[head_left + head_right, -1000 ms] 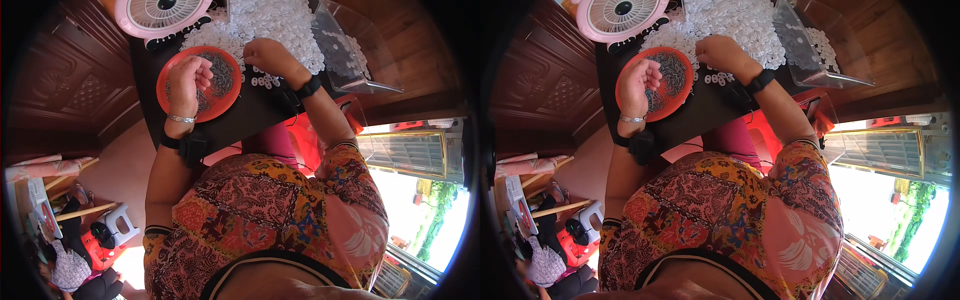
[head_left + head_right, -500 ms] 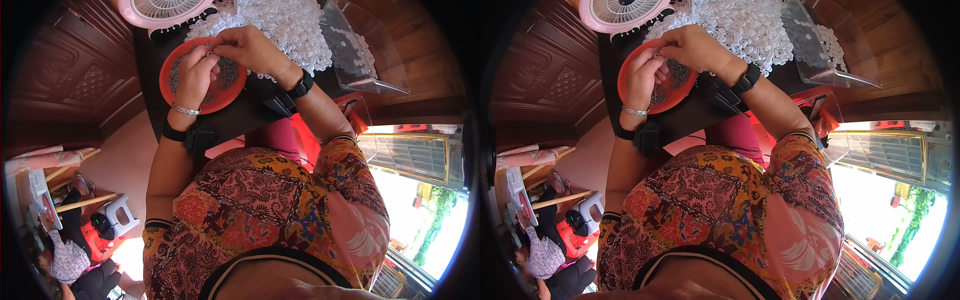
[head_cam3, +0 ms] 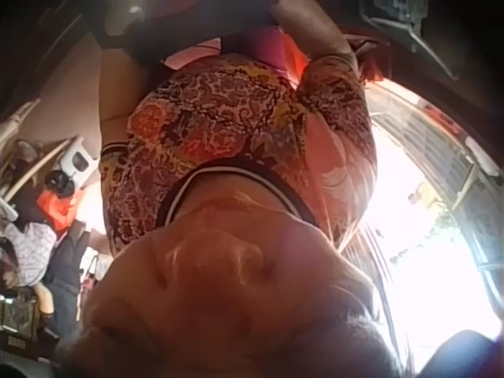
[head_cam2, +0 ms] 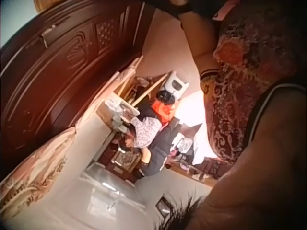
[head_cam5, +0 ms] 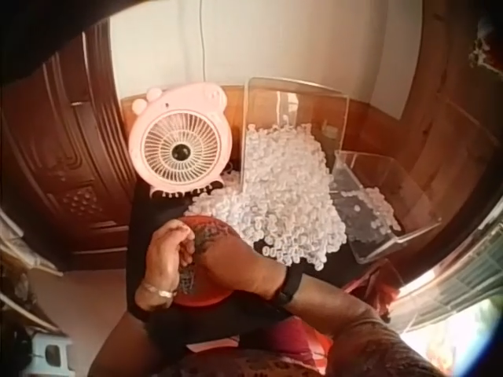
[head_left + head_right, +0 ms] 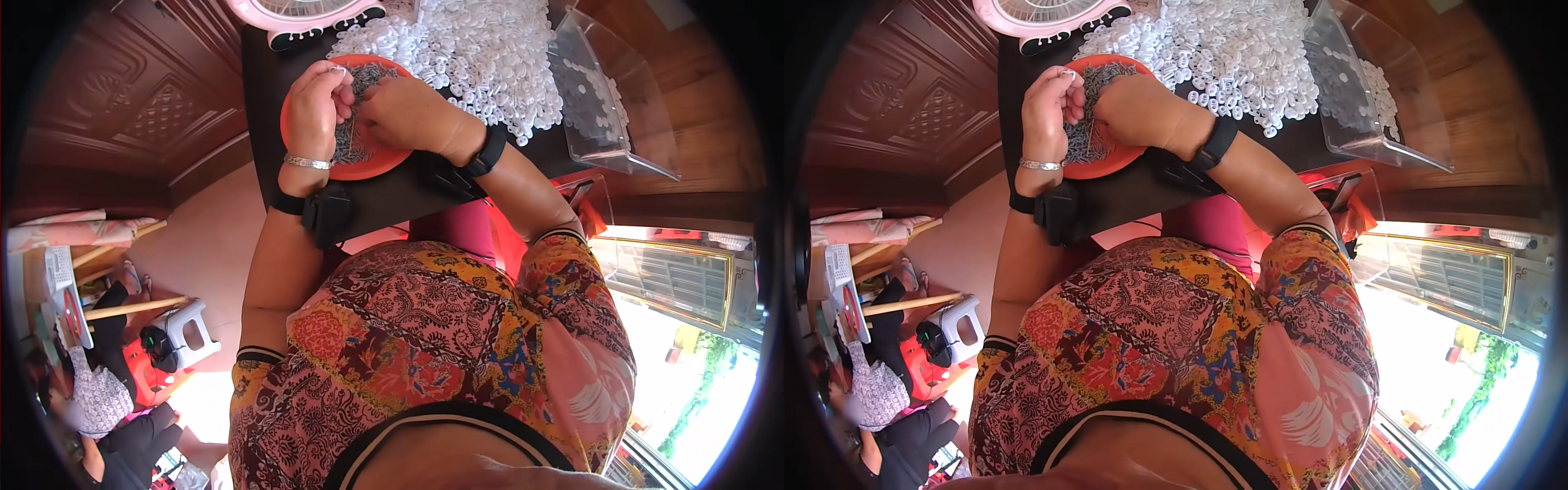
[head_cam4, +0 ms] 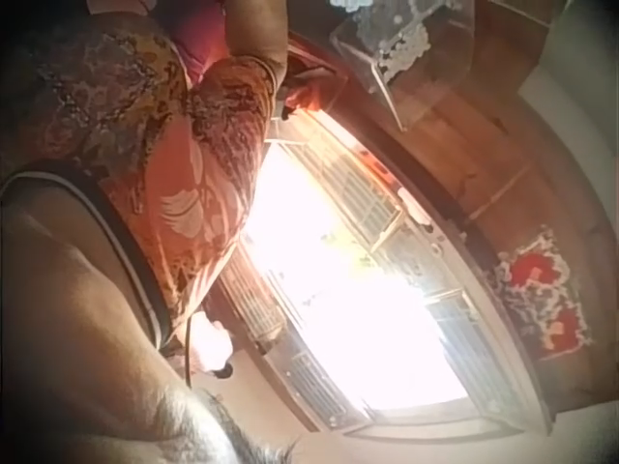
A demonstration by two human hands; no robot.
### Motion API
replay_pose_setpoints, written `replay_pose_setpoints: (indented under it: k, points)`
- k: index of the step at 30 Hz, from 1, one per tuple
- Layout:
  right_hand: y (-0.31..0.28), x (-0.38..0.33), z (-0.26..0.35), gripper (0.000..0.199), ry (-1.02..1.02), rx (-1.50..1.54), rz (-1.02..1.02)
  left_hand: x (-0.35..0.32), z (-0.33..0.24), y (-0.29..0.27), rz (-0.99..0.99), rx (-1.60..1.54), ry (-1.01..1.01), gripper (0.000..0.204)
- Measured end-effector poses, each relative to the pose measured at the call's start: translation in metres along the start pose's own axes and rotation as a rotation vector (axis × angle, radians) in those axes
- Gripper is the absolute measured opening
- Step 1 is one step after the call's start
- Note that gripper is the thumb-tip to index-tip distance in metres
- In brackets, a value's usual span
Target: Assembling small white plastic components by manually inserting small metal pins.
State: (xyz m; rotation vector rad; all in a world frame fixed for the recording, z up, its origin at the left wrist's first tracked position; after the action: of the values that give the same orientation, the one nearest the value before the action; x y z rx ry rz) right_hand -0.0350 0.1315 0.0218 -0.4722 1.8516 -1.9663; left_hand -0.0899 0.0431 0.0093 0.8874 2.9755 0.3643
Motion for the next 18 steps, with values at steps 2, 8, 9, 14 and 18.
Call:
replay_pose_setpoints:
  k: [2,8,9,14,18]
  points:
    - [0.004,0.003,0.002,0.010,-0.001,-0.051,0.004,-0.001,0.001,0.001,0.006,-0.008,0.004,0.018]
    - [0.008,0.005,-0.003,0.014,-0.031,-0.053,-0.102,0.004,0.004,0.001,0.049,0.017,-0.001,0.018]
    - [0.007,0.005,-0.004,0.015,-0.029,-0.048,-0.137,0.004,0.004,0.002,0.061,0.010,-0.003,0.018]
    - [-0.001,0.002,-0.008,0.015,-0.018,0.006,-0.202,0.002,0.000,0.002,0.047,0.020,0.012,0.017]
    - [-0.017,-0.003,-0.019,0.013,0.036,0.090,-0.272,0.001,-0.001,0.000,0.033,-0.014,0.045,0.017]
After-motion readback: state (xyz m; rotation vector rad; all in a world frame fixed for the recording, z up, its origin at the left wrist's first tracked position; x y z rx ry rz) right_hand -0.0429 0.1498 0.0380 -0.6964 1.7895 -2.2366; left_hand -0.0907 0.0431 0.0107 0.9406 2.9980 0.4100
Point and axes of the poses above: each hand's wrist, its own x-axis towards the middle knuckle, its own y-axis out of the palm, z = x × y, the point moved 7 cm from there along x, towards the middle knuckle, and after that the axes turned 11 degrees about z, right-handed, at the moved point
